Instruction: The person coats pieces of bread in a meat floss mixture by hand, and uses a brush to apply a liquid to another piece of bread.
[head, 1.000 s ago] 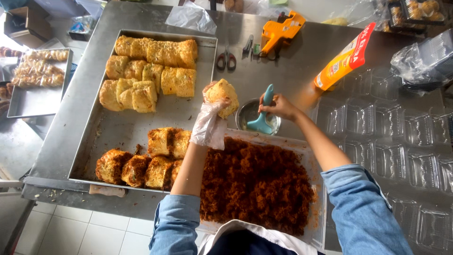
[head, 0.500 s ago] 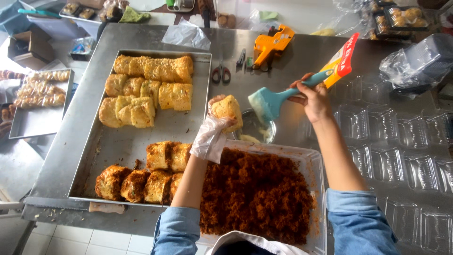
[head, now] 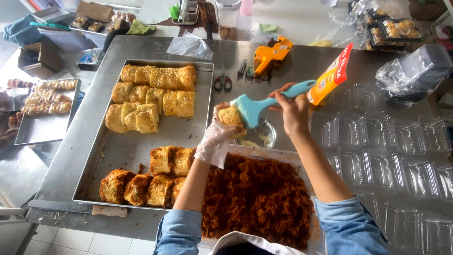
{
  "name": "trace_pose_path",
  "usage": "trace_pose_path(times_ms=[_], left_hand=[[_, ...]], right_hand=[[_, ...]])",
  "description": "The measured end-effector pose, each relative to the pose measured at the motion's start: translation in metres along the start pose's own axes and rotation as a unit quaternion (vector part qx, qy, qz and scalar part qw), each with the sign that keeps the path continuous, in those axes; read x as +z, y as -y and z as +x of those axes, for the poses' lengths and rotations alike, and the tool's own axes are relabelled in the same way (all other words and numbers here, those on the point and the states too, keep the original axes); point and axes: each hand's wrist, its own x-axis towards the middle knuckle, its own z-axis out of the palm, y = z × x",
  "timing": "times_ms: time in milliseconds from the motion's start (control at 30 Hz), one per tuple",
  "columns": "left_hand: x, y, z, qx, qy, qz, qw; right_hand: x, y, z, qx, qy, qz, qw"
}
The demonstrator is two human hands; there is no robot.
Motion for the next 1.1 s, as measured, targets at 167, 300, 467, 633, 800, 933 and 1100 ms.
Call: trace_pose_path(times_ms=[167, 300, 467, 633, 800, 933, 1100], left_hand=[[-0.014, 0.003, 0.014, -0.037, -0.024, -0.002, 0.999], [-0.012, 0.004, 0.0, 0.043, 0.009, -0.13, 0.991], [-0.009, -0.012, -0.008, 0.041, 0.027, -0.027, 0.998], [-0.005, -0.011, 0.001, -0.004, 0.022, -0.046, 0.999], [-0.011, -0.008, -0.005, -0.017, 0.049, -0.123, 0.991], [-0.004, -0.011, -0.009, 0.075, 0.037, -0.108, 0.991], [0.002, -0.017, -0.018, 0.035, -0.023, -0.037, 0.998]], right_hand=[[-0.009, 0.007, -0.011, 0.078, -0.014, 0.034, 0.996], [-0.014, 0.008, -0.016, 0.074, -0.039, 0.003, 0.997], [-0.007, 0.007, -0.033, 0.069, -0.045, 0.026, 0.996], [0.001, 0.016, -0.037, 0.049, -0.07, 0.023, 0.996], [-0.005, 0.005, -0.035, 0.055, -0.068, 0.043, 0.995], [-0.036, -0.048, 0.003, -0.003, -0.028, -0.166, 0.986], [-0.057, -0.125, -0.004, 0.048, 0.186, -0.448, 0.873]])
